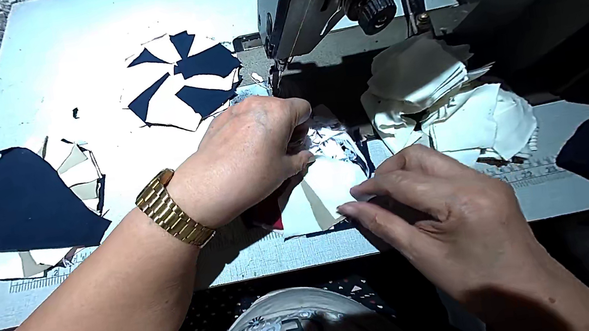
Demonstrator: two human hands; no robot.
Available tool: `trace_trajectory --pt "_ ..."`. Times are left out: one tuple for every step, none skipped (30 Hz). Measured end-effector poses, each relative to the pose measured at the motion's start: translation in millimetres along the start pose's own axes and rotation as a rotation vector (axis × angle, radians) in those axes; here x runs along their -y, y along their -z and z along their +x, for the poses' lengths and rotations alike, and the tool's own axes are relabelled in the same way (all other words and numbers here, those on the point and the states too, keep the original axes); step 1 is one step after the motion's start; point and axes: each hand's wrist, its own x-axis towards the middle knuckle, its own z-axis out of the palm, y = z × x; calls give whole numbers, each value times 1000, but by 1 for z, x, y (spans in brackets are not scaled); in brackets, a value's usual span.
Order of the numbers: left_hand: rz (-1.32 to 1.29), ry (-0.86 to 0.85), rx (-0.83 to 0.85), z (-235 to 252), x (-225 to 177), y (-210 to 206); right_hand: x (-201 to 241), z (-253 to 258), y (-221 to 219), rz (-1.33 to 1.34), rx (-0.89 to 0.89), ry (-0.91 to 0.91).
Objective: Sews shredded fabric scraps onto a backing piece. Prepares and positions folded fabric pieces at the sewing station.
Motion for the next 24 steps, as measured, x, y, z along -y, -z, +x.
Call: trace_trajectory --pt "-45 -5 -19 0 3 1 1 1 0 22 -20 0" --pt "-103 -17 -45 1 5 1 1 3 -1 27 -29 -2" --pt "-173 -35 -71 1 7 1 1 4 -2 15 -29 -3" --pt "-260 -52 -92 1 8 0 0 5 -4 -2 -18 -8" --pt "-357 -66 -92 2 8 1 0 6 -6 -24 2 -15" --pt "-464 -58 -68 2 6 2 -1 6 -7 -41 22 -19" --pt "-578 -30 -47 2 3 4 -2 6 -6 -48 34 -19" --pt "-696 -2 -19 2 0 6 -3 6 -5 -35 44 -23" --pt "-808 29 20 1 -2 7 -5 6 -4 -8 45 -35" --pt "-926 66 63 0 -4 9 -7 6 -3 30 34 -51" --pt "-1025 99 94 -1 -4 9 -8 6 -2 70 13 -69" --pt "-1088 130 122 -2 -4 10 -9 7 0 110 -19 -84" --pt "-1109 170 145 -2 -5 11 -9 8 3 147 -49 -99" --pt "-1104 204 137 -2 -8 11 -8 9 6 189 -70 -113" --pt "-1107 204 114 -2 -11 9 -8 9 8 238 -87 -128" --pt "-1131 194 93 -3 -12 6 -7 10 10 298 -101 -139" --pt "-1164 177 87 -3 -13 4 -5 11 11 352 -114 -148" --pt "-1185 160 73 -3 -13 3 -2 11 12 395 -130 -155" --pt "-1193 151 52 -2 -15 1 0 12 12 420 -151 -152" --pt "-1198 150 25 -2 -17 0 3 12 11 417 -176 -130" --pt "-1198 156 -2 -2 -19 -2 4 13 9 396 -201 -91" --pt "-1199 157 -24 -2 -20 -3 5 14 6 379 -230 -53" --pt "-1201 151 -40 -2 -21 -5 7 15 3 365 -259 -26" --pt "-1202 152 -47 -2 -22 -6 9 16 1 352 -284 -9"
